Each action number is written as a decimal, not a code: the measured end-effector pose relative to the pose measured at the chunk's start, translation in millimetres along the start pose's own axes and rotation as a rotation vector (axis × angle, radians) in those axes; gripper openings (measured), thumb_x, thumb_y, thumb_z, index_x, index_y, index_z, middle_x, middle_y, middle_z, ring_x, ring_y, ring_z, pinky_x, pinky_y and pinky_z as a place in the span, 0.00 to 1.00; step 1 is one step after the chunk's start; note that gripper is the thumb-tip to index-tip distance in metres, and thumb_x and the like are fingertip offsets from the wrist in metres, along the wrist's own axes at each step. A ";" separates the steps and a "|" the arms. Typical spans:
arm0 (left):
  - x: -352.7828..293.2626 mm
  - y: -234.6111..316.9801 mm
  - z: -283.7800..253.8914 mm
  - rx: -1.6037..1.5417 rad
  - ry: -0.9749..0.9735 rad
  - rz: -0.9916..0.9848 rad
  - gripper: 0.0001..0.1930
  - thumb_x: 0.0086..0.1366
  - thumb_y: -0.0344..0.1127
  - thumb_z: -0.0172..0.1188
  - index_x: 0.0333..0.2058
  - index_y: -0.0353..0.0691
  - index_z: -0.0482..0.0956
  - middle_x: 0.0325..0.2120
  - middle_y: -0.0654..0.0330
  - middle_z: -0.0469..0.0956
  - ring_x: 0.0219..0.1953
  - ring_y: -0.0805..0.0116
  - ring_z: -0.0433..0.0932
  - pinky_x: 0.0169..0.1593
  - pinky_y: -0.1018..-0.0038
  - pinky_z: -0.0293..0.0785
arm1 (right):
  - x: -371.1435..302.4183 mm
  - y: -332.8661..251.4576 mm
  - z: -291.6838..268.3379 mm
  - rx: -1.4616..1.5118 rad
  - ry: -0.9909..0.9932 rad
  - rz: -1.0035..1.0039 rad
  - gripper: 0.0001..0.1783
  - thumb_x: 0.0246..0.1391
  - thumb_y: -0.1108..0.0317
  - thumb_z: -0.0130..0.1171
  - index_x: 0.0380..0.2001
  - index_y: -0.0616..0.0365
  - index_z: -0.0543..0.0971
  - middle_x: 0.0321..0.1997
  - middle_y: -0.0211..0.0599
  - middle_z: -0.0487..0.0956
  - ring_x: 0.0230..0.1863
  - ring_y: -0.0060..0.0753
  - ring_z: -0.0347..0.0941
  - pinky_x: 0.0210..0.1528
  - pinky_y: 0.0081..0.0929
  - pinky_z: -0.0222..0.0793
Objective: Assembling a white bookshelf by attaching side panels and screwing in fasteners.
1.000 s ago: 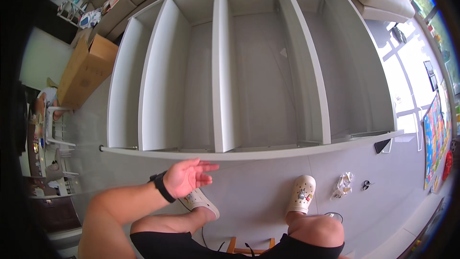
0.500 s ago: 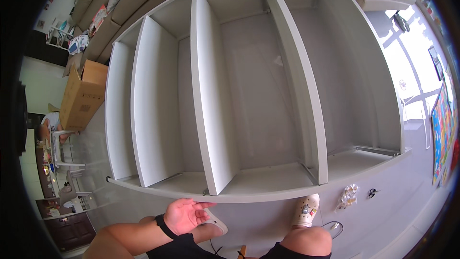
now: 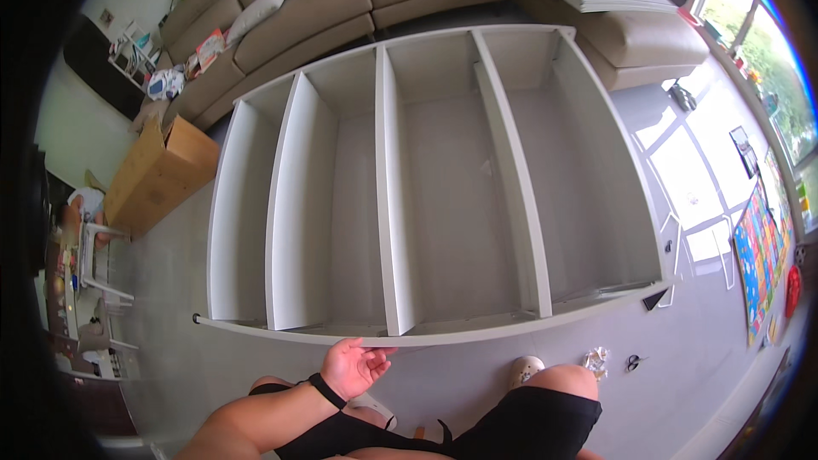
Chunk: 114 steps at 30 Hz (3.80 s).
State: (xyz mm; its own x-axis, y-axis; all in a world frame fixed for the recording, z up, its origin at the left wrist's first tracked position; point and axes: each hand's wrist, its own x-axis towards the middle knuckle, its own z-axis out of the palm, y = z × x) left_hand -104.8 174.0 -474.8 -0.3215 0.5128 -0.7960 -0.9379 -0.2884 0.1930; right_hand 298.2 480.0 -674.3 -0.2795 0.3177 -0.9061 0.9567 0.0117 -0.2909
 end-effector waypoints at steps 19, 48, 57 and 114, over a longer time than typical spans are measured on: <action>24.3 -12.4 7.3 -0.017 0.074 0.136 0.33 0.67 0.40 0.54 0.58 0.20 0.50 0.41 0.42 0.74 0.40 0.54 0.80 0.53 0.57 0.78 | -85.6 180.7 0.6 0.690 -0.094 -0.068 0.15 0.65 0.56 0.53 0.41 0.54 0.80 0.32 0.38 0.84 0.31 0.37 0.78 0.35 0.39 0.74; 27.7 -11.7 -5.5 0.351 0.348 0.245 0.14 0.78 0.37 0.44 0.50 0.34 0.73 0.46 0.44 0.81 0.33 0.75 0.81 0.45 0.71 0.80 | -11.6 183.7 -137.5 0.951 0.728 -0.045 0.12 0.63 0.61 0.58 0.39 0.59 0.77 0.26 0.37 0.78 0.14 0.22 0.63 0.14 0.25 0.60; 23.1 -2.9 -1.9 0.459 0.482 0.260 0.15 0.77 0.41 0.47 0.52 0.37 0.74 0.48 0.52 0.81 0.32 0.76 0.79 0.45 0.73 0.79 | 55.5 158.0 -142.4 0.894 0.814 -0.054 0.15 0.57 0.58 0.61 0.35 0.62 0.82 0.29 0.37 0.84 0.29 0.28 0.78 0.34 0.30 0.73; 25.4 -0.4 -11.8 0.497 0.557 0.260 0.18 0.76 0.45 0.50 0.52 0.35 0.72 0.51 0.58 0.78 0.35 0.78 0.78 0.49 0.73 0.79 | 86.5 130.4 -87.3 0.681 0.641 -0.348 0.18 0.52 0.78 0.50 0.45 0.60 0.82 0.31 0.31 0.82 0.33 0.24 0.75 0.39 0.23 0.72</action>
State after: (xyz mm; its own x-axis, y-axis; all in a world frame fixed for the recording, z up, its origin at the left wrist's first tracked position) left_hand -111.0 177.5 -501.8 -0.5490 -0.0401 -0.8349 -0.8322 0.1190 0.5415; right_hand 405.9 591.7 -763.7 -0.2463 0.8540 -0.4583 0.5232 -0.2809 -0.8046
